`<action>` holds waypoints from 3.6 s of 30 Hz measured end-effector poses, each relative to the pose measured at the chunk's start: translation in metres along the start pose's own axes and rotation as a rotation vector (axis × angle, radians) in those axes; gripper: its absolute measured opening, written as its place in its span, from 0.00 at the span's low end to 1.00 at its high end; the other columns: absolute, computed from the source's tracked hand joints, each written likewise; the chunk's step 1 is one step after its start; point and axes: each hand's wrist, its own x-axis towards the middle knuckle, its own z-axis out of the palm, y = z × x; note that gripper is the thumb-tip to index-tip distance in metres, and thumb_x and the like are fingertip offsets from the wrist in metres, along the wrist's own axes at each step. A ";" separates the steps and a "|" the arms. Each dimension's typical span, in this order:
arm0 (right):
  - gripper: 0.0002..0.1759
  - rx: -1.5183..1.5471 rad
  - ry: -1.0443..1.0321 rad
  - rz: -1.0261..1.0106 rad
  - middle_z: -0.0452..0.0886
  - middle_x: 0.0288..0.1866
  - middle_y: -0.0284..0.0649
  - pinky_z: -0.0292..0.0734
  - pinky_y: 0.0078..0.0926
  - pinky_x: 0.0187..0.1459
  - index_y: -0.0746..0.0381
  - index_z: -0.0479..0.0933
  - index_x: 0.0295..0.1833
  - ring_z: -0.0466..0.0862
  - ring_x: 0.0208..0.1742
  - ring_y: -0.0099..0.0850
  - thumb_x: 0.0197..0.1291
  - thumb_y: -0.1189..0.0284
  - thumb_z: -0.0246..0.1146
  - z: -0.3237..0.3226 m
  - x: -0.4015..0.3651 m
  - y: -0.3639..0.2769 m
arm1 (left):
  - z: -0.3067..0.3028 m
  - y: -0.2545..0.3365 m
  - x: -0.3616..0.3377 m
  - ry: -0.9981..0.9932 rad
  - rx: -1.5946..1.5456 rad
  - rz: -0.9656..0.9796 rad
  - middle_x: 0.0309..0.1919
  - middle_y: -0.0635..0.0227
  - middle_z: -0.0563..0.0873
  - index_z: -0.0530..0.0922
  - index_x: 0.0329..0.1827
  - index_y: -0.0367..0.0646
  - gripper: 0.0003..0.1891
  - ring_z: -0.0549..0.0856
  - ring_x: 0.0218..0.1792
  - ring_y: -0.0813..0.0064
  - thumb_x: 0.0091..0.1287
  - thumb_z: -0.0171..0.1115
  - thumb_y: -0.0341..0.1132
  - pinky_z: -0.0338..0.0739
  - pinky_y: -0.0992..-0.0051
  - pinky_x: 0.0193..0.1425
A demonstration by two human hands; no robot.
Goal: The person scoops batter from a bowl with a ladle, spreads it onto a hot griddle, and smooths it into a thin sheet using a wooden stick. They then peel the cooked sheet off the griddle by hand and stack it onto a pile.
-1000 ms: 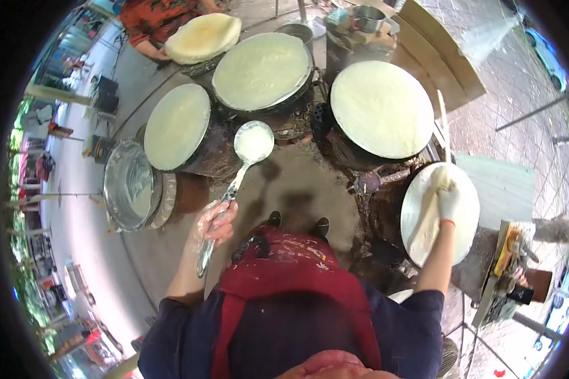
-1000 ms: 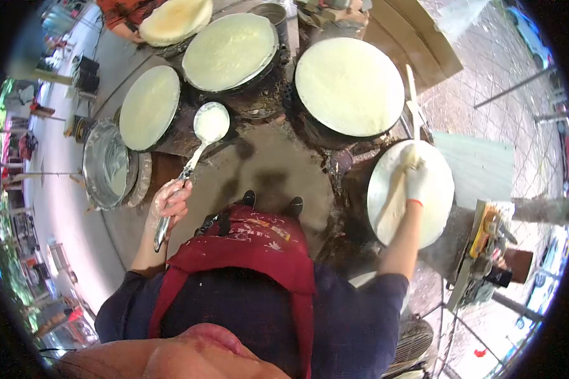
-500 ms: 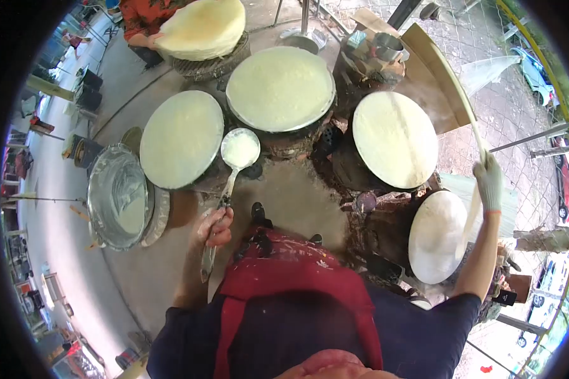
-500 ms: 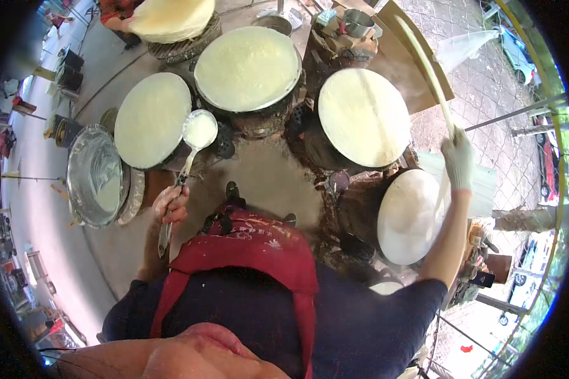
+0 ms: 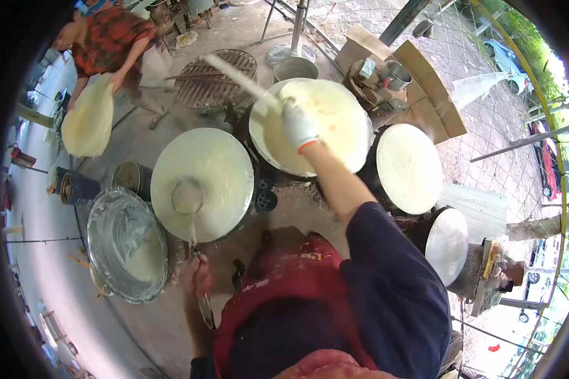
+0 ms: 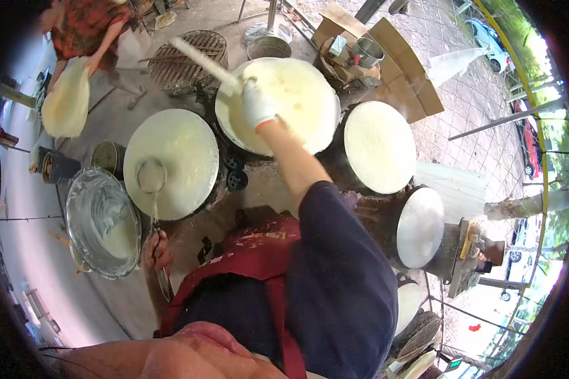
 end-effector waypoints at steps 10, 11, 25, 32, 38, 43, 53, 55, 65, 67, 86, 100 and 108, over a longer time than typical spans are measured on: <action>0.30 0.297 -0.137 0.026 0.81 0.42 0.53 0.80 0.43 0.43 0.63 0.64 0.62 0.84 0.41 0.50 0.60 0.57 0.60 0.056 0.033 -0.034 | 0.048 0.011 0.023 0.213 -0.775 0.122 0.21 0.72 0.67 0.69 0.50 0.27 0.14 0.59 0.09 0.82 0.77 0.44 0.34 0.61 0.82 0.10; 0.28 0.378 -0.141 0.034 0.80 0.45 0.54 0.80 0.42 0.45 0.63 0.66 0.59 0.84 0.44 0.50 0.59 0.58 0.61 0.044 0.041 -0.032 | 0.057 0.013 0.029 0.149 -0.766 0.126 0.22 0.71 0.67 0.68 0.50 0.26 0.14 0.59 0.10 0.82 0.77 0.44 0.33 0.62 0.82 0.10; 0.25 0.078 -0.250 0.045 0.82 0.44 0.52 0.76 0.43 0.51 0.51 0.76 0.59 0.82 0.46 0.49 0.56 0.54 0.62 0.032 0.158 0.268 | 0.148 0.024 0.085 0.127 -0.491 0.197 0.19 0.77 0.70 0.70 0.58 0.30 0.18 0.62 0.06 0.86 0.78 0.40 0.36 0.60 0.81 0.09; 0.26 0.289 -0.332 0.092 0.83 0.42 0.53 0.77 0.42 0.47 0.58 0.79 0.53 0.83 0.46 0.50 0.49 0.57 0.68 0.018 0.165 0.255 | 0.164 0.023 0.083 0.191 -0.417 0.191 0.18 0.80 0.68 0.71 0.57 0.31 0.17 0.62 0.06 0.88 0.77 0.42 0.37 0.58 0.83 0.09; 0.21 0.317 -0.311 -0.072 0.82 0.34 0.55 0.76 0.42 0.41 0.59 0.79 0.49 0.83 0.37 0.50 0.47 0.67 0.66 -0.052 0.131 0.181 | 0.136 0.032 0.077 0.259 -0.431 0.143 0.19 0.76 0.67 0.71 0.53 0.31 0.13 0.60 0.06 0.87 0.76 0.46 0.33 0.55 0.84 0.08; 0.17 1.000 -0.247 0.000 0.79 0.23 0.36 0.73 0.25 0.30 0.65 0.81 0.44 0.75 0.25 0.23 0.47 0.69 0.67 -0.124 0.060 0.116 | 0.126 0.065 0.087 0.246 -0.351 0.079 0.18 0.73 0.65 0.69 0.51 0.28 0.13 0.60 0.05 0.86 0.77 0.43 0.33 0.54 0.84 0.05; 0.20 1.047 0.438 0.388 0.82 0.33 0.36 0.76 0.21 0.36 0.69 0.79 0.47 0.79 0.32 0.21 0.47 0.74 0.71 -0.326 -0.270 0.094 | 0.078 0.059 0.161 -0.471 -0.187 -0.305 0.21 0.73 0.67 0.64 0.55 0.29 0.14 0.64 0.09 0.85 0.79 0.37 0.33 0.58 0.85 0.12; 0.22 1.115 0.563 0.467 0.85 0.37 0.39 0.79 0.19 0.40 0.71 0.78 0.52 0.83 0.35 0.22 0.50 0.75 0.70 -0.344 -0.348 0.104 | 0.128 0.041 0.143 -0.426 -0.013 -0.287 0.22 0.73 0.67 0.64 0.56 0.28 0.15 0.63 0.09 0.86 0.79 0.37 0.33 0.59 0.84 0.13; 0.21 1.059 1.047 1.098 0.84 0.41 0.40 0.82 0.23 0.45 0.69 0.76 0.53 0.85 0.38 0.26 0.51 0.80 0.68 -0.435 -0.885 0.222 | 0.266 -0.150 0.067 -0.685 -0.038 -0.555 0.23 0.71 0.68 0.63 0.57 0.26 0.18 0.66 0.11 0.86 0.79 0.37 0.36 0.56 0.83 0.15; 0.22 0.980 1.140 1.210 0.84 0.40 0.40 0.82 0.24 0.44 0.68 0.77 0.52 0.85 0.37 0.26 0.49 0.80 0.69 -0.465 -0.987 0.245 | 0.297 -0.193 0.039 -0.713 -0.065 -0.615 0.23 0.73 0.68 0.64 0.56 0.27 0.17 0.65 0.10 0.87 0.79 0.39 0.36 0.56 0.84 0.14; 0.20 -0.788 0.253 1.813 0.81 0.45 0.47 0.80 0.42 0.42 0.51 0.75 0.58 0.84 0.44 0.40 0.58 0.70 0.55 -0.259 -1.241 0.502 | 0.396 -0.314 -0.119 -0.638 -0.118 -0.764 0.23 0.69 0.68 0.60 0.56 0.23 0.19 0.71 0.12 0.81 0.79 0.32 0.36 0.55 0.80 0.19; 0.31 -0.333 0.640 1.505 0.72 0.65 0.54 0.69 0.37 0.64 0.71 0.66 0.66 0.75 0.62 0.48 0.67 0.59 0.56 -0.204 -1.204 0.473 | 0.250 -0.224 -0.143 -0.360 -0.335 -0.347 0.17 0.77 0.70 0.67 0.55 0.22 0.18 0.66 0.09 0.89 0.78 0.37 0.33 0.53 0.81 0.16; 0.32 0.250 0.533 0.743 0.76 0.61 0.41 0.76 0.24 0.52 0.68 0.66 0.69 0.78 0.53 0.29 0.60 0.76 0.67 -0.110 -0.767 0.189 | -0.003 -0.057 -0.188 -0.017 -0.266 0.082 0.21 0.76 0.68 0.71 0.49 0.32 0.14 0.64 0.11 0.87 0.77 0.44 0.36 0.57 0.81 0.20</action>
